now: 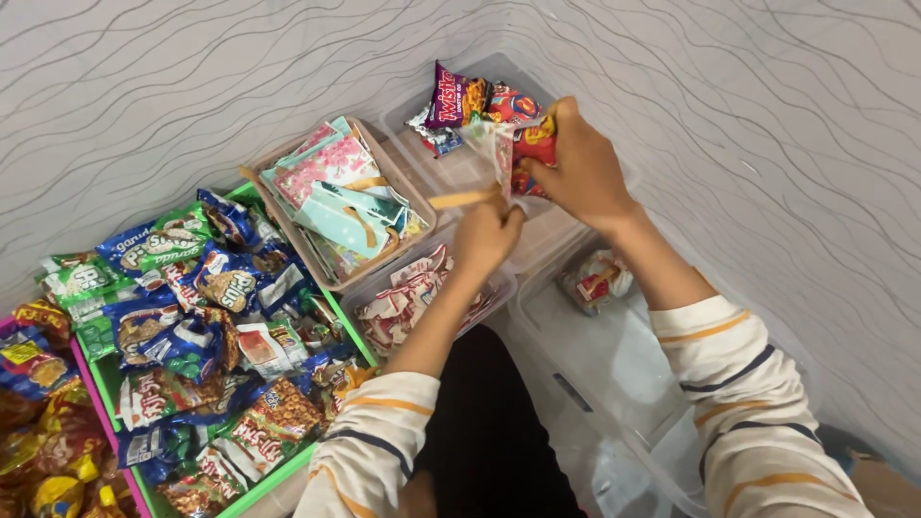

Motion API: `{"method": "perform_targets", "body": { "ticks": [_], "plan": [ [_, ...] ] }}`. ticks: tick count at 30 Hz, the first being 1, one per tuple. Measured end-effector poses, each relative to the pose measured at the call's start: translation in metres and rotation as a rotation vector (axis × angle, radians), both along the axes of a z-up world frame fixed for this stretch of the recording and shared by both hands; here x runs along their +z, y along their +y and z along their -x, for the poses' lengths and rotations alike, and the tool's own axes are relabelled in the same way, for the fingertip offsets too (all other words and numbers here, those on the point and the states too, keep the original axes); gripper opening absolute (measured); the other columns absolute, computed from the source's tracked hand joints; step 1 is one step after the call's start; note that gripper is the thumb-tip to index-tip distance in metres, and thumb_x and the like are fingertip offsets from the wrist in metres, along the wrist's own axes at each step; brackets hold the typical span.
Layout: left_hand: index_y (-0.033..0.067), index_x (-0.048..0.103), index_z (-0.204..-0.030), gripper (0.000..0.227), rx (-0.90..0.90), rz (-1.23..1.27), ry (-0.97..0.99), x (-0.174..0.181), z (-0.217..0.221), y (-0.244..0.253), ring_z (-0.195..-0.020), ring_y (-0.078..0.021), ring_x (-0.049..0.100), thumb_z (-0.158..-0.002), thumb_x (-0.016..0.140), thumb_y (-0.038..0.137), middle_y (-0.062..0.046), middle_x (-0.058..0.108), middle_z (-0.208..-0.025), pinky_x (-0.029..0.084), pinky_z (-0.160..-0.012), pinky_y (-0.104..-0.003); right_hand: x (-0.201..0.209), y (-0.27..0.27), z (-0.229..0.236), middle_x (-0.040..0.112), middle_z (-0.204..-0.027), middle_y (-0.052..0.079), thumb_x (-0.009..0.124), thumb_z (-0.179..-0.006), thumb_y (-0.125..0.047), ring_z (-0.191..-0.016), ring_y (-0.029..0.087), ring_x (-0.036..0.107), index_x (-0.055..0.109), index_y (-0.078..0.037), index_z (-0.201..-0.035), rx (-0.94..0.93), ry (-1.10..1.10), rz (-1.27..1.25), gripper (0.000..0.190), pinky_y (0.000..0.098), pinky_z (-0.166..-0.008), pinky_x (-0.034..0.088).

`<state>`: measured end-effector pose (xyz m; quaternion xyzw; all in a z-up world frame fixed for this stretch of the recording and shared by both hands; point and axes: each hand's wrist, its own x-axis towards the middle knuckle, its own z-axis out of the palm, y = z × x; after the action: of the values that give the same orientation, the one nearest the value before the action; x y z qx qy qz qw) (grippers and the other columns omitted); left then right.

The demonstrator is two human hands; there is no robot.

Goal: Packing various snack packets into small gift bags and organizing them in bins

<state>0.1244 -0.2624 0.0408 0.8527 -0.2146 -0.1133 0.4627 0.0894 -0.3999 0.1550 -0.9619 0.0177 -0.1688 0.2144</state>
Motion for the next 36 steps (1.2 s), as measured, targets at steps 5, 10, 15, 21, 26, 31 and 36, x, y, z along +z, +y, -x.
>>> {"method": "perform_targets", "body": {
  "ticks": [5, 10, 15, 21, 26, 31, 36],
  "plan": [
    [-0.0039, 0.066, -0.113, 0.054, -0.047, 0.113, -0.006, -0.015, -0.008, -0.013, -0.108, -0.0525, 0.066, -0.091, 0.054, 0.044, -0.032, 0.071, -0.096, 0.050, -0.090, -0.065, -0.008, -0.004, -0.009, 0.065, -0.103, 0.016, 0.082, -0.081, -0.032, -0.104, 0.045, 0.067, 0.044, -0.013, -0.120, -0.027, 0.090, 0.212, 0.057, 0.0583, -0.087, 0.053],
    [-0.0040, 0.072, -0.101, 0.053, -0.070, 0.175, 0.126, 0.001, -0.010, -0.009, -0.111, -0.0487, 0.066, -0.091, 0.052, 0.044, -0.029, 0.073, -0.095, 0.050, -0.093, -0.060, -0.004, -0.009, -0.014, 0.067, -0.113, 0.023, 0.078, -0.085, -0.027, -0.108, 0.050, 0.065, 0.046, -0.009, -0.124, 0.108, 0.273, 0.194, 0.054, 0.0634, -0.088, 0.050],
    [0.0059, 0.076, -0.097, 0.046, -0.034, 0.253, 0.299, -0.004, -0.010, -0.009, -0.102, -0.0303, 0.074, -0.089, 0.057, 0.048, -0.012, 0.078, -0.085, 0.056, -0.087, -0.047, 0.018, -0.009, -0.008, 0.070, -0.111, 0.016, 0.072, -0.088, -0.033, -0.106, 0.041, 0.070, 0.046, -0.016, -0.130, 0.117, 0.439, -0.021, 0.052, 0.0583, -0.092, 0.051],
    [0.0065, 0.072, -0.085, 0.047, 0.025, -0.009, -0.070, 0.055, -0.010, 0.032, -0.099, -0.0485, 0.071, -0.081, 0.068, 0.053, -0.024, 0.074, -0.090, 0.056, -0.082, -0.057, -0.021, -0.034, -0.021, 0.074, -0.101, 0.023, 0.069, -0.087, -0.018, -0.104, 0.050, 0.069, 0.059, -0.014, -0.127, 0.116, 0.419, 0.254, 0.042, 0.0613, -0.092, 0.052],
    [0.0079, 0.056, -0.098, 0.025, 0.005, -0.001, -0.419, 0.071, -0.023, 0.030, -0.120, -0.0542, 0.049, -0.081, 0.074, 0.009, -0.019, 0.045, -0.120, 0.052, -0.099, -0.056, 0.006, -0.014, -0.012, 0.075, -0.098, 0.019, 0.066, -0.087, -0.011, -0.103, 0.047, 0.069, 0.063, -0.012, -0.121, 0.183, 0.359, 0.263, 0.034, 0.0590, -0.088, 0.053],
    [0.0098, 0.068, -0.100, 0.024, -0.097, -0.088, -0.267, 0.068, -0.031, 0.029, -0.129, -0.0556, 0.043, -0.087, 0.057, -0.007, -0.019, 0.039, -0.132, 0.052, -0.105, -0.056, 0.009, -0.007, -0.010, 0.075, -0.103, 0.019, 0.064, -0.088, -0.006, -0.104, 0.048, 0.068, 0.064, -0.013, -0.123, 0.230, 0.324, 0.271, 0.036, 0.0606, -0.087, 0.053],
    [0.0180, 0.077, -0.108, 0.028, -0.075, -0.230, -0.311, -0.011, -0.084, -0.002, -0.109, -0.0440, 0.070, -0.084, 0.067, 0.006, -0.015, 0.062, -0.120, 0.059, -0.094, -0.052, 0.006, -0.008, -0.003, 0.073, -0.099, 0.016, 0.059, -0.091, -0.003, -0.101, 0.043, 0.070, 0.067, -0.012, -0.116, 0.214, 0.123, 0.402, 0.028, 0.0529, -0.084, 0.056]
  ]
}}
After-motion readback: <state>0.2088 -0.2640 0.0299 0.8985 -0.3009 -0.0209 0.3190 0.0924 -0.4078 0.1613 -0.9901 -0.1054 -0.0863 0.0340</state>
